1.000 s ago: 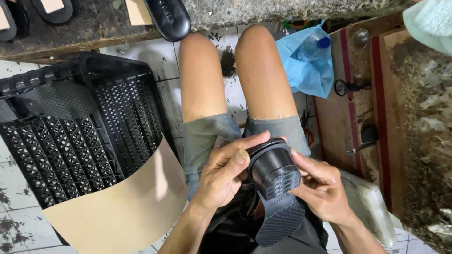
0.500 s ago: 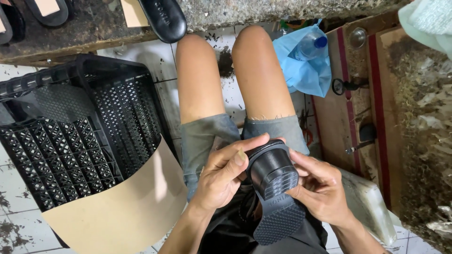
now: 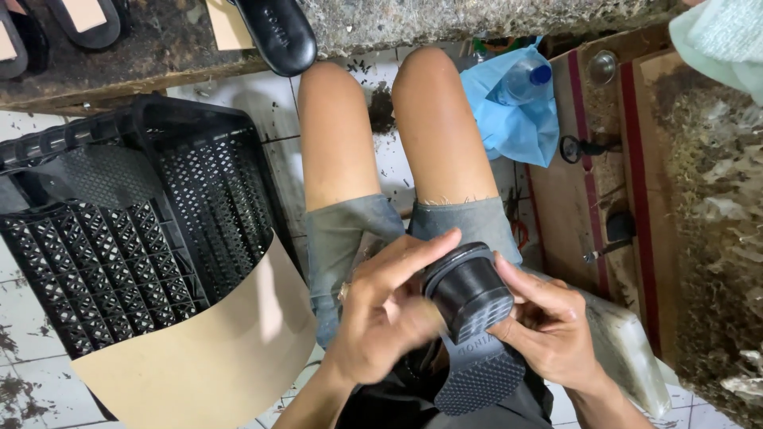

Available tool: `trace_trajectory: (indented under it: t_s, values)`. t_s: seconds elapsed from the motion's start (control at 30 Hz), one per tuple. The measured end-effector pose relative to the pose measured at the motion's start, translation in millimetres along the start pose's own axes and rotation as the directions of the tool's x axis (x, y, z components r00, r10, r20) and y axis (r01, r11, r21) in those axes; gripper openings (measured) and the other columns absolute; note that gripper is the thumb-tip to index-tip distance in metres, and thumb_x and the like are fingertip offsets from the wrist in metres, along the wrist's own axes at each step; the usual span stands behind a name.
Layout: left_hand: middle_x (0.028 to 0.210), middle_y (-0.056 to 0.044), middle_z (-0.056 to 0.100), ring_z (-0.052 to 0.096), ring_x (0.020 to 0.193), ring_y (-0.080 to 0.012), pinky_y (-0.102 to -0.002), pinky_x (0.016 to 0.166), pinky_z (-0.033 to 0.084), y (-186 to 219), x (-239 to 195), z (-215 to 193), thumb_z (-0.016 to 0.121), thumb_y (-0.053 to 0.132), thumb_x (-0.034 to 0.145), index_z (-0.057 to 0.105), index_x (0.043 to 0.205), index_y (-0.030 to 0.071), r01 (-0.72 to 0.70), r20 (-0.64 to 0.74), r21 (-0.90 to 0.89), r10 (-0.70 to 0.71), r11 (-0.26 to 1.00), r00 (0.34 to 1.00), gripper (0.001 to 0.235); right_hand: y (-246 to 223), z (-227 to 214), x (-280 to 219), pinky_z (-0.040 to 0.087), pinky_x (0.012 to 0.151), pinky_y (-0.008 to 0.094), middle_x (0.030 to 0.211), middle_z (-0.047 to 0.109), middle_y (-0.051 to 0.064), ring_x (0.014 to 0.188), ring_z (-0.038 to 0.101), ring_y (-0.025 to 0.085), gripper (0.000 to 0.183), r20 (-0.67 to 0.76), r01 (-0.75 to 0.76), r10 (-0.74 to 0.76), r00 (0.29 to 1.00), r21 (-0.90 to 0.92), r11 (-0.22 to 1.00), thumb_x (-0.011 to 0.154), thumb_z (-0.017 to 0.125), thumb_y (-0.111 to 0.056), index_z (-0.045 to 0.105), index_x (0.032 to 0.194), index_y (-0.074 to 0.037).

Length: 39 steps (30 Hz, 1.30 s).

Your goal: Assembling a sandal by attaching the upper straps to the sole, trimming excess material with a knife, and hammering components.

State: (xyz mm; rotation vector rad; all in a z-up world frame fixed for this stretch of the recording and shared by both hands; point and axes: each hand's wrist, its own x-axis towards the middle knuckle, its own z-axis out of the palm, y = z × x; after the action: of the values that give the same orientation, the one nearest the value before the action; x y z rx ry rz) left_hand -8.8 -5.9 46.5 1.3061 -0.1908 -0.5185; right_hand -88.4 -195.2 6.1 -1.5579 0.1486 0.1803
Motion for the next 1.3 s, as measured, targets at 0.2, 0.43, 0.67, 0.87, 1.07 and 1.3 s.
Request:
trace_trajectory:
  t_s: [0.2,0.43,0.67,0.87,1.07,1.3]
  values:
    - [0.083,-0.004,0.057,0.059,0.072,-0.0140,-0.026,0.067,0.048,18.0,-1.3,13.8,0.066,0.041,0.067,0.049,0.116,0.007,-0.063,-0.122,0.507,0.144,0.860,0.982,0.062,0.3,-1.4,-2.3,0.050,0.057,0.016,0.111,0.059,0.016,0.077,0.060,0.006,0.050,-0.007,-0.046,0.046,0.999,-0.005,0.999,0.068,0.064,0.001,0.050,0.116,-0.001]
    - [0.075,-0.008,0.059,0.059,0.063,-0.0166,-0.026,0.061,0.049,20.0,-2.2,16.8,0.067,0.028,0.071,0.053,0.107,0.001,-0.131,-0.150,0.569,0.259,0.812,0.954,0.047,-7.3,4.9,-0.7,0.026,0.038,0.017,0.076,0.055,-0.006,0.049,0.028,0.001,0.050,0.015,0.017,-0.016,1.000,-0.097,0.995,0.068,0.069,-0.007,0.052,0.115,-0.002]
    - [0.087,-0.008,0.055,0.059,0.079,-0.0212,-0.032,0.073,0.046,48.5,-2.5,5.4,0.059,0.038,0.067,0.048,0.112,0.003,0.002,-0.024,0.559,0.013,0.829,1.000,0.059,-30.8,19.7,4.5,0.049,0.055,0.015,0.067,0.058,-0.003,0.054,0.044,0.000,0.044,0.122,0.170,-0.150,0.981,-0.178,0.969,0.076,0.063,-0.007,0.048,0.117,-0.002]
    - [0.075,-0.008,0.057,0.059,0.062,-0.0154,-0.023,0.058,0.048,48.3,-5.3,6.7,0.065,0.028,0.070,0.057,0.093,-0.002,-0.062,-0.087,0.596,0.142,0.800,0.986,0.038,-33.4,24.9,3.3,0.050,0.051,0.016,0.066,0.062,-0.002,0.053,0.053,0.002,0.045,0.148,0.185,-0.153,0.977,-0.237,0.954,0.074,0.065,-0.010,0.049,0.115,-0.002]
    - [0.089,-0.011,0.065,0.062,0.074,-0.0162,-0.022,0.063,0.047,25.9,-15.0,-11.0,0.058,0.026,0.066,0.060,0.098,0.003,0.127,-0.415,0.491,0.103,0.862,0.904,0.039,-67.9,1.6,18.9,0.035,0.098,0.038,0.130,0.050,0.008,0.116,0.052,0.018,0.076,0.385,-0.270,0.359,0.850,-0.265,0.926,0.060,0.078,-0.010,0.039,0.127,-0.013]
    - [0.087,-0.013,0.062,0.059,0.074,-0.0140,-0.021,0.066,0.049,-39.7,-43.6,-10.6,0.071,0.003,0.061,0.054,0.101,-0.003,0.210,-0.616,-0.082,-0.215,0.974,0.758,0.043,-52.1,-60.6,47.8,0.072,0.056,0.023,0.111,0.054,0.005,0.070,0.072,0.012,0.080,0.300,-0.254,0.410,0.862,-0.445,0.859,0.056,0.072,-0.006,0.034,0.126,-0.019]
